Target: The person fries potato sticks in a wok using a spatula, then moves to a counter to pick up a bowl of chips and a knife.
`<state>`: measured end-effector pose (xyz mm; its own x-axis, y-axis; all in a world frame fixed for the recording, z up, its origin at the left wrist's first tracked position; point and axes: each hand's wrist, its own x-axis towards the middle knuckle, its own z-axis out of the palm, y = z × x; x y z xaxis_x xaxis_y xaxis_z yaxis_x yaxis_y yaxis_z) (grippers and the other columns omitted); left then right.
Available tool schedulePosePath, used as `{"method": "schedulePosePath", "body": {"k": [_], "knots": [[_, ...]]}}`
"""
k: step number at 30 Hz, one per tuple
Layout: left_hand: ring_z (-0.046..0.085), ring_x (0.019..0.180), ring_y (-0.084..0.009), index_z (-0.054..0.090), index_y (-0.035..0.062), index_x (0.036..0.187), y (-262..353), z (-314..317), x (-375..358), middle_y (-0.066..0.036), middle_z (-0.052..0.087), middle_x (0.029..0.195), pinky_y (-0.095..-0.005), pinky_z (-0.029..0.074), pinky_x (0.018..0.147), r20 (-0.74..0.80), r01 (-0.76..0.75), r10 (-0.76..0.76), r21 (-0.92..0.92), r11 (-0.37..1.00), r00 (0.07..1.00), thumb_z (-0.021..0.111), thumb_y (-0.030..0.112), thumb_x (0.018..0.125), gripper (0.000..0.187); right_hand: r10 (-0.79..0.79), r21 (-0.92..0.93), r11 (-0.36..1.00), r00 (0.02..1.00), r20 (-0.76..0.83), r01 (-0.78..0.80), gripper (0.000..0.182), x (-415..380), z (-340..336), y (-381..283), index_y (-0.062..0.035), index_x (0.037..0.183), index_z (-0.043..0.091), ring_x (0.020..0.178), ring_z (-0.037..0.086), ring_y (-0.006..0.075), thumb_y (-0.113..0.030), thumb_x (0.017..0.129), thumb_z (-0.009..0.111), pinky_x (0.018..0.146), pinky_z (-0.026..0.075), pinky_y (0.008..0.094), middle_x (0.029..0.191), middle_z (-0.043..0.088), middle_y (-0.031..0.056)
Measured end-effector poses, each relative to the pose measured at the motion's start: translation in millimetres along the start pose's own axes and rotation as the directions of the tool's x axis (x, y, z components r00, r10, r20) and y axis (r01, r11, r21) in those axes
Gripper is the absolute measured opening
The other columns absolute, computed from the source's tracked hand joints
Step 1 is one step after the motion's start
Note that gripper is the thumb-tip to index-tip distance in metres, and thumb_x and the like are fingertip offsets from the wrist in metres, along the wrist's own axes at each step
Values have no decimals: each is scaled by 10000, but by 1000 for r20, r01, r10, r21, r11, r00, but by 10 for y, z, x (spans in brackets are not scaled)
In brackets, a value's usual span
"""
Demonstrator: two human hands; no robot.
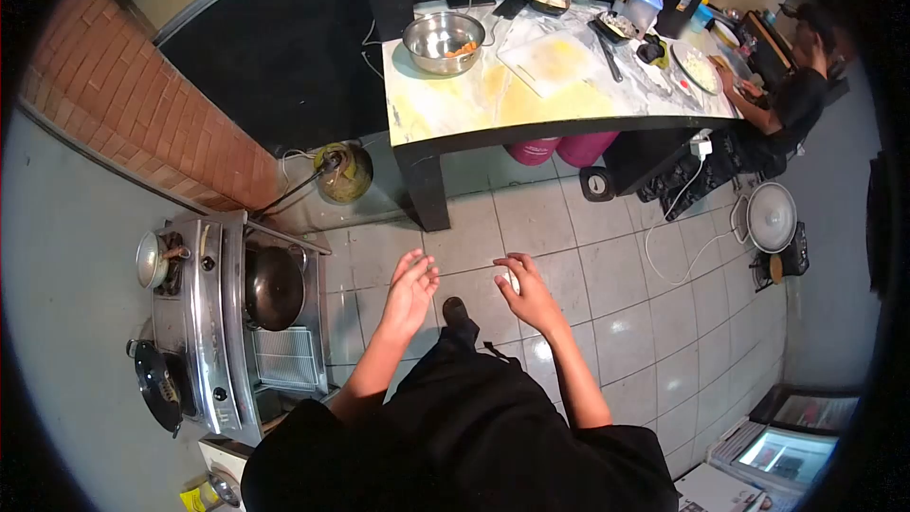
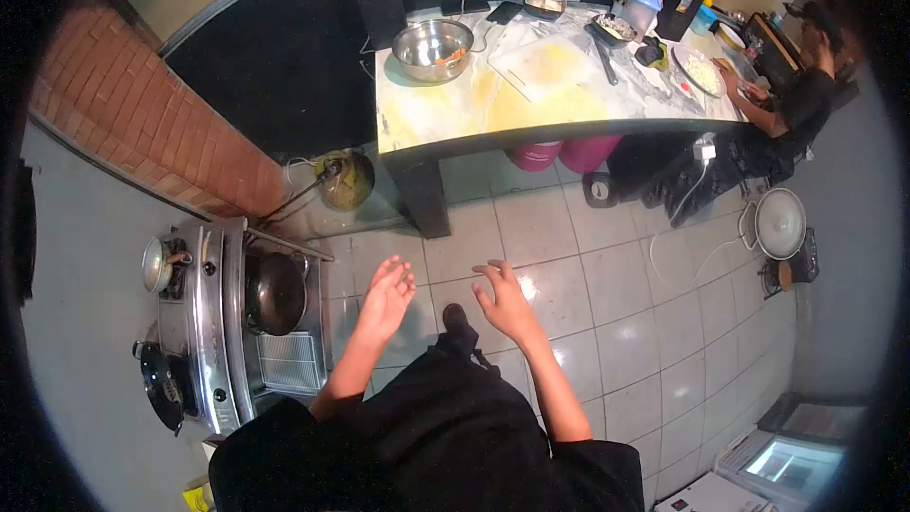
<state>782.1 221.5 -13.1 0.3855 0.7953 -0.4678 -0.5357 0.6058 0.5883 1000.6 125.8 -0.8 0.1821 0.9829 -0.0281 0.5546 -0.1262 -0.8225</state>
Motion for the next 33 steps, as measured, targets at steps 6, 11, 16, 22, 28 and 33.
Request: {"method": "schedulePosePath", "body": {"k": [6,11,16,22,28,33], "knots": [[576,929,-169,574,118,1038,105,503,931,-30,601,1041,-311,464,828,13,109,-109,-35,993,994,598,231,953,144,77,80,994,997,-31,-75,294,654,-568,1,-55,1205,582,1107,563,365,-165,932,581,943,458,419,1205,540,191],[585,928,-176,578,116,1023,37,1053,1561,-37,610,1030,-316,468,820,107,106,-109,36,994,988,585,242,956,143,169,115,981,979,-118,-156,269,923,-1050,541,-80,1202,600,948,639,256,-169,949,589,726,513,333,1163,567,117],[598,909,-181,581,108,1048,-69,1613,2140,-45,616,1021,-323,477,813,115,-6,0,47,999,993,574,240,960,159,190,146,974,976,-109,-173,256,1383,-1562,1181,-72,1188,615,934,656,252,-154,948,585,733,516,332,1145,576,128],[608,897,-156,549,54,1113,-360,2219,2931,-64,595,1067,-300,495,786,84,-311,332,614,725,940,607,216,945,241,65,84,995,995,-76,-59,266,2302,-2451,1517,-54,1189,604,890,641,259,-153,943,588,724,505,344,1134,583,143],[512,1107,-378,511,6,1219,-567,2259,3934,-219,502,1195,-445,432,954,377,-422,574,905,-59,727,729,282,823,530,46,208,977,999,-15,-42,292,3233,-2860,1858,-53,1218,577,966,627,274,-143,940,590,804,496,346,1140,589,148],[427,1233,-392,457,20,1308,-498,2703,4526,-233,425,1324,-480,339,1035,444,-358,627,894,-269,639,703,371,823,647,-144,32,988,972,-185,153,331,4121,-2837,2306,-42,1227,556,1065,543,353,-82,899,581,929,444,404,1162,537,205]]}}
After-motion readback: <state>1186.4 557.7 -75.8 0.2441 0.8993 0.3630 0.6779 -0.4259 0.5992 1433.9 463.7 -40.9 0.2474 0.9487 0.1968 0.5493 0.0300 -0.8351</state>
